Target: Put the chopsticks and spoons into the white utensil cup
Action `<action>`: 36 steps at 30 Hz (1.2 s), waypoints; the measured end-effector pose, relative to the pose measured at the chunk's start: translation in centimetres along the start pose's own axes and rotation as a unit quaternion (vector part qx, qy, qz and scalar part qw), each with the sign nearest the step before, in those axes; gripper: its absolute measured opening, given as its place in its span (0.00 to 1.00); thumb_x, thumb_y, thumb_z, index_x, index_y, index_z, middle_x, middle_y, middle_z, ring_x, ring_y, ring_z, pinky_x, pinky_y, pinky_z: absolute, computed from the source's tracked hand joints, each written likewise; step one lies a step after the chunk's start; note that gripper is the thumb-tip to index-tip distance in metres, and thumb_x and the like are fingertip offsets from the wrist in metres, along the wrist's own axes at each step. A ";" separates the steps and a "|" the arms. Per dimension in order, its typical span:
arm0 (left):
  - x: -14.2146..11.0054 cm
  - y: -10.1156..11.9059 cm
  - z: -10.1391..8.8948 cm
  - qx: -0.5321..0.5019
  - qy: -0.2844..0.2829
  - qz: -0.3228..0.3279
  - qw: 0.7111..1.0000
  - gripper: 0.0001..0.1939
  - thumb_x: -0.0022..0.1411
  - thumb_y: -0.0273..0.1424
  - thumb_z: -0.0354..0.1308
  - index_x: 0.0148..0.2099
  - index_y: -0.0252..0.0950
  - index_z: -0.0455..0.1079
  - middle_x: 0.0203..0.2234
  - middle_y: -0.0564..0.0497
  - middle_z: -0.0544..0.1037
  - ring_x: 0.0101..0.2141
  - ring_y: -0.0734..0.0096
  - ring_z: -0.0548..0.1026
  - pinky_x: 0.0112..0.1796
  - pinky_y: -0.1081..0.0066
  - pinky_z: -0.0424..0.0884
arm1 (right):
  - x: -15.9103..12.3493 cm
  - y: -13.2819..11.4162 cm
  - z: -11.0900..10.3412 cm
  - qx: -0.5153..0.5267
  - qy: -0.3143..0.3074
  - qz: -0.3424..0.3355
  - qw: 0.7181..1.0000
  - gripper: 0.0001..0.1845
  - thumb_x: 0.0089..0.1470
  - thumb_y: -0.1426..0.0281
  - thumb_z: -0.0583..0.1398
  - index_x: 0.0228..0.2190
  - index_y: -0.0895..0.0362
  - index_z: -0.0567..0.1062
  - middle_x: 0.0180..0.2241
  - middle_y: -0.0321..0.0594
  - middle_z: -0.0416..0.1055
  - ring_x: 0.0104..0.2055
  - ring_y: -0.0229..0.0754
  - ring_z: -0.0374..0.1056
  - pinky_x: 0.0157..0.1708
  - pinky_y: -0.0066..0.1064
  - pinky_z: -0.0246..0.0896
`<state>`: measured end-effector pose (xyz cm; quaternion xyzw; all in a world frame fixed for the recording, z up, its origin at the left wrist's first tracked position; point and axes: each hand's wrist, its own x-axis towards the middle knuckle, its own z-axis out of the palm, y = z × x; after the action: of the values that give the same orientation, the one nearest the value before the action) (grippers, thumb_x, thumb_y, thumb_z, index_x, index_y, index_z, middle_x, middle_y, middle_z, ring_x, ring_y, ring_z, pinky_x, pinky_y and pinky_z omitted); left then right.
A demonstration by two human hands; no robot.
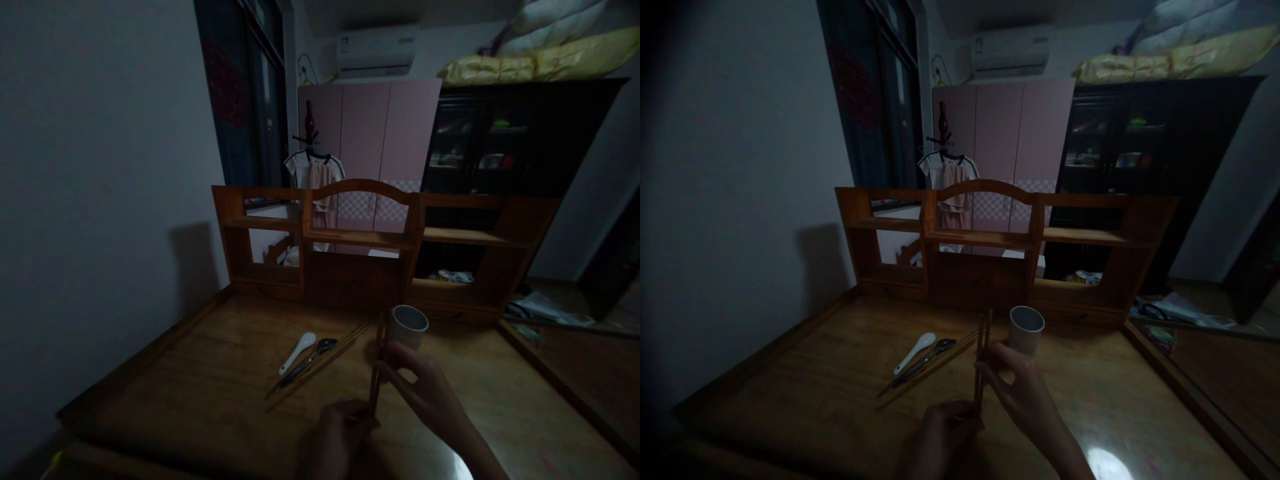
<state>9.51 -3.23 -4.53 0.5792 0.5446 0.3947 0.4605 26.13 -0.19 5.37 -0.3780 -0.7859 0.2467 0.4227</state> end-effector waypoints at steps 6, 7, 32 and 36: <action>0.4 0.1 0.4 -0.028 0.025 0.017 0.999 0.13 0.56 0.32 0.56 0.41 0.38 0.78 0.34 0.49 0.82 0.35 0.64 0.78 0.37 0.72 0.72 | 0.3 0.2 0.2 0.033 -0.004 0.033 0.999 0.12 0.63 0.63 0.55 0.33 0.57 0.71 0.29 0.38 0.70 0.30 0.39 0.70 0.29 0.26 0.64; 0.7 -0.3 0.5 -0.035 0.034 0.031 0.998 0.13 0.56 0.32 0.56 0.41 0.38 0.78 0.35 0.49 0.82 0.36 0.64 0.78 0.38 0.72 0.72 | 0.4 0.3 0.2 0.040 0.003 0.036 0.999 0.12 0.64 0.62 0.54 0.34 0.57 0.71 0.29 0.38 0.71 0.30 0.38 0.70 0.28 0.26 0.64; 0.4 -3.4 -11.2 0.428 0.179 -0.050 0.884 0.13 0.66 0.28 0.49 0.50 0.37 0.69 0.48 0.45 0.75 0.47 0.63 0.73 0.45 0.69 0.64 | 4.2 10.4 10.9 0.465 0.064 0.354 0.809 0.22 0.39 0.71 0.65 0.36 0.55 0.62 0.15 0.25 0.63 0.22 0.43 0.71 0.32 0.36 0.72; 0.3 -3.5 -11.4 0.419 0.142 -0.044 0.896 0.12 0.65 0.25 0.49 0.46 0.39 0.70 0.44 0.47 0.76 0.44 0.64 0.73 0.41 0.70 0.64 | 4.2 10.4 11.5 0.479 0.076 0.361 0.797 0.16 0.40 0.71 0.65 0.31 0.56 0.65 0.17 0.27 0.63 0.21 0.39 0.70 0.34 0.34 0.72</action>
<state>-2.31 -1.78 -4.94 0.6315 0.7445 0.1870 0.1095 18.91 8.58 -5.98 -0.4009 -0.3393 0.6967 0.4887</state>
